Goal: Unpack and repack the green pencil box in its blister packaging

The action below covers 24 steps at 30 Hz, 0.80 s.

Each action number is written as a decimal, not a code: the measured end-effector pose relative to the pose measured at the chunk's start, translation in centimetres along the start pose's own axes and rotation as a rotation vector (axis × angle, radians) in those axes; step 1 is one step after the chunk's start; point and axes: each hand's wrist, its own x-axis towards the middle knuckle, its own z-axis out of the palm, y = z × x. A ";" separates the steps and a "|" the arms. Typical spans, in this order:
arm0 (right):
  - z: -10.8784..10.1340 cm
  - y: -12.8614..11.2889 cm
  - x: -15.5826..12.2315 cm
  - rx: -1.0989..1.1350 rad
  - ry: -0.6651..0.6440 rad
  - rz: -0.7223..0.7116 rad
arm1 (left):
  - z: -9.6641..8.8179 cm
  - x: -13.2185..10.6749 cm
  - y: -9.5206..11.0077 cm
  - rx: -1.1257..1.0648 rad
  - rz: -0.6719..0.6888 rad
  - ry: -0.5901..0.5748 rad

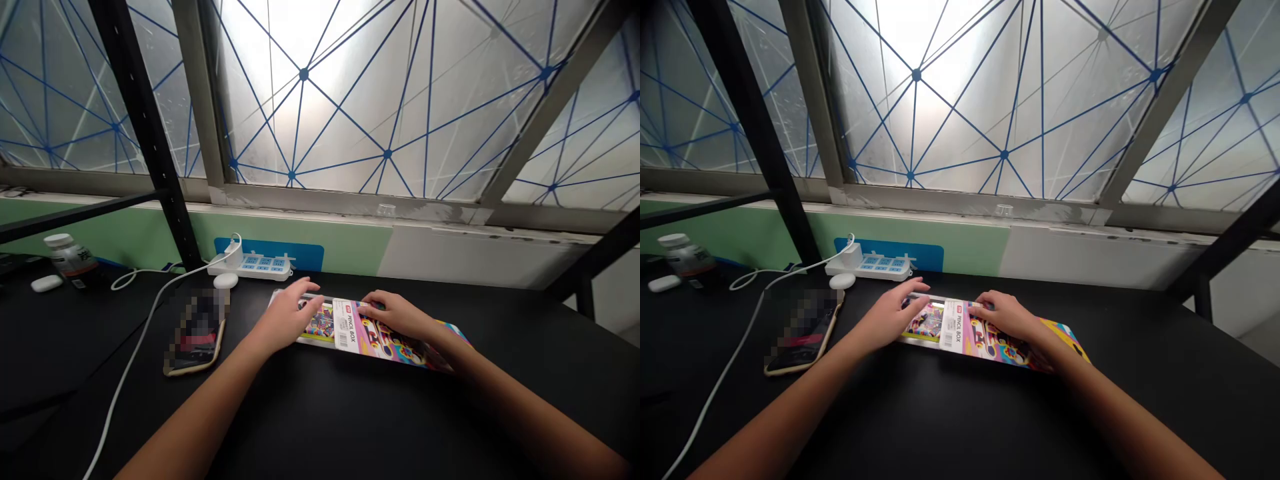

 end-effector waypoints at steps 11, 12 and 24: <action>-0.3 -1.1 0.6 -0.127 -0.020 -0.078 | -0.2 1.4 -3.5 -0.233 -0.146 0.261; 0.0 -1.8 1.1 -0.140 -0.016 -0.092 | -0.2 1.5 -3.4 -0.270 -0.153 0.283; 3.7 -10.7 6.9 -0.177 -0.052 -0.122 | -1.1 2.3 -4.6 -0.601 -0.305 0.324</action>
